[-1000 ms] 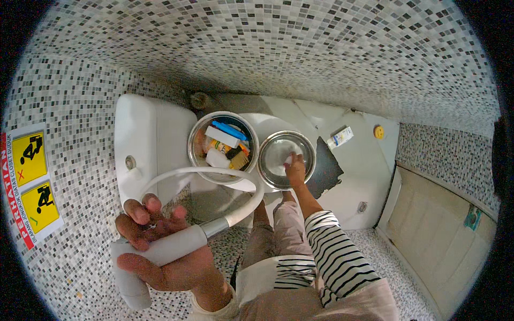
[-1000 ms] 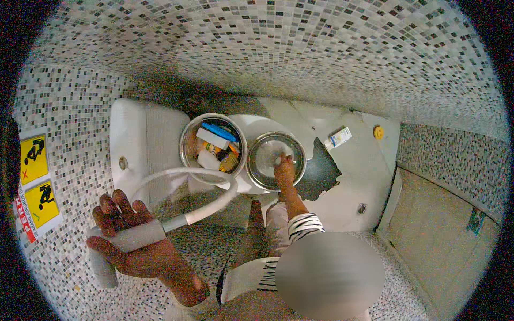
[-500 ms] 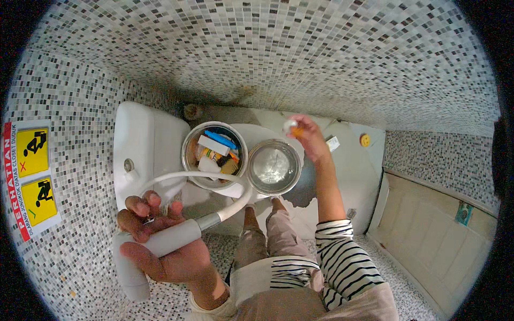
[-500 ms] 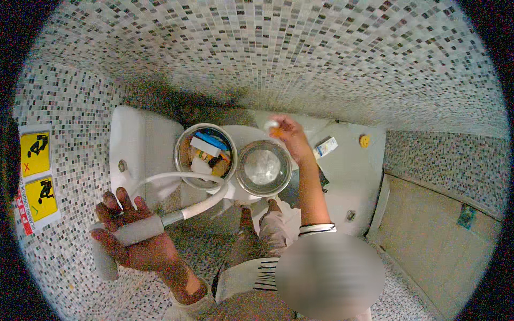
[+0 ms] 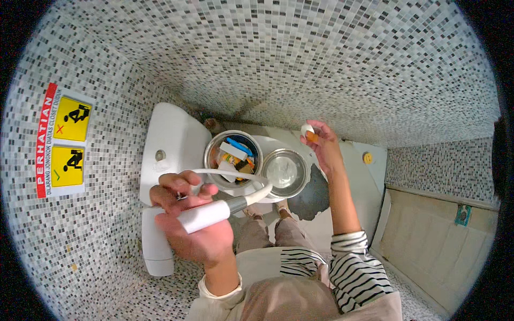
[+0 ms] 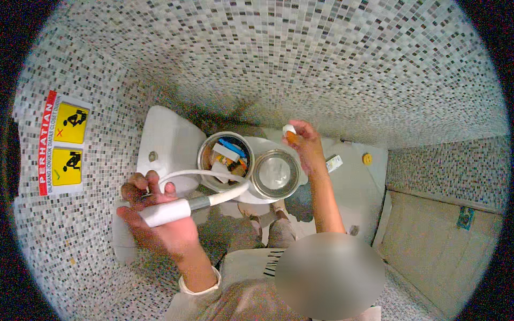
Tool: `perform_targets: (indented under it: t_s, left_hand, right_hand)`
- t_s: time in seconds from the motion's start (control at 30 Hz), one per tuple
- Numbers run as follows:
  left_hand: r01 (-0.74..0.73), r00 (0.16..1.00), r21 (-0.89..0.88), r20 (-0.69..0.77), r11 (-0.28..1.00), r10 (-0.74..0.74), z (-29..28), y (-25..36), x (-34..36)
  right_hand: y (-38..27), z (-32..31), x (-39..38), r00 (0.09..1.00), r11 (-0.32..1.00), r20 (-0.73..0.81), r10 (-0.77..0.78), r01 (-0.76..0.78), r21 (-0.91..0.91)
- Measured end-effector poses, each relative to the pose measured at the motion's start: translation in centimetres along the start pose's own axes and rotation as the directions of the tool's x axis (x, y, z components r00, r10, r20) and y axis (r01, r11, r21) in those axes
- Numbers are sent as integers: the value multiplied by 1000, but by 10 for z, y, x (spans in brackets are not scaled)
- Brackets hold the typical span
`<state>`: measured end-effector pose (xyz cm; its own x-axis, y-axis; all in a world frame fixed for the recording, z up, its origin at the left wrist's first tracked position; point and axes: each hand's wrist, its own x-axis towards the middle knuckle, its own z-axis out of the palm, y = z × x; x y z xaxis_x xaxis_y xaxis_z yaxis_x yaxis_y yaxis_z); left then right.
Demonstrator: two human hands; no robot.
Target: The person repairs a bidet sprayer by hand. They wrap white thread seal tape around the connector of the sprayer handle and screw a white plastic nozzle onto it.
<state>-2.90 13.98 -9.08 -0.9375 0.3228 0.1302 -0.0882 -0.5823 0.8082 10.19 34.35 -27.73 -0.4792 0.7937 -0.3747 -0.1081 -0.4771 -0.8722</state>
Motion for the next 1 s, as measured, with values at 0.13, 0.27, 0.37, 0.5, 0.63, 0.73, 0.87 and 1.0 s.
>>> perform_targets:
  t_s: [0.13, 0.27, 0.37, 0.5, 0.63, 0.73, 0.87, 1.0]
  left_hand:
    - [6, 987, -183, 158, 983, 24, 8, 20, 0]
    - [-35, 959, -239, 265, 970, 100, 5, 38, 3]
    - [-72, 951, -232, 278, 970, 137, 9, 45, 2]
    - [-72, 938, -237, 315, 969, 147, 3, 51, 0]
    - [-27, 915, -252, 384, 967, 126, 0, 57, -1]
    - [-18, 911, -270, 393, 963, 128, -2, 58, -2]
    - [-57, 931, -256, 336, 965, 144, 1, 60, -2]
    - [-107, 948, -243, 268, 964, 173, -1, 60, 0]
  right_hand:
    - [-60, 57, -72, 991, 983, 126, -42, 19, 181]
    - [-100, 111, -144, 901, 955, 322, -291, 296, 32]
    - [-108, 126, -174, 783, 855, 401, -475, 518, 2]
    - [-115, 139, -194, 672, 723, 530, -517, 674, -150]
    - [-109, 144, -203, 658, 685, 532, -533, 705, -186]
    - [-109, 148, -206, 646, 666, 526, -554, 723, -186]
    - [-106, 152, -210, 599, 529, 513, -614, 795, -296]
    - [-101, 154, -218, 532, 414, 516, -671, 846, -335]
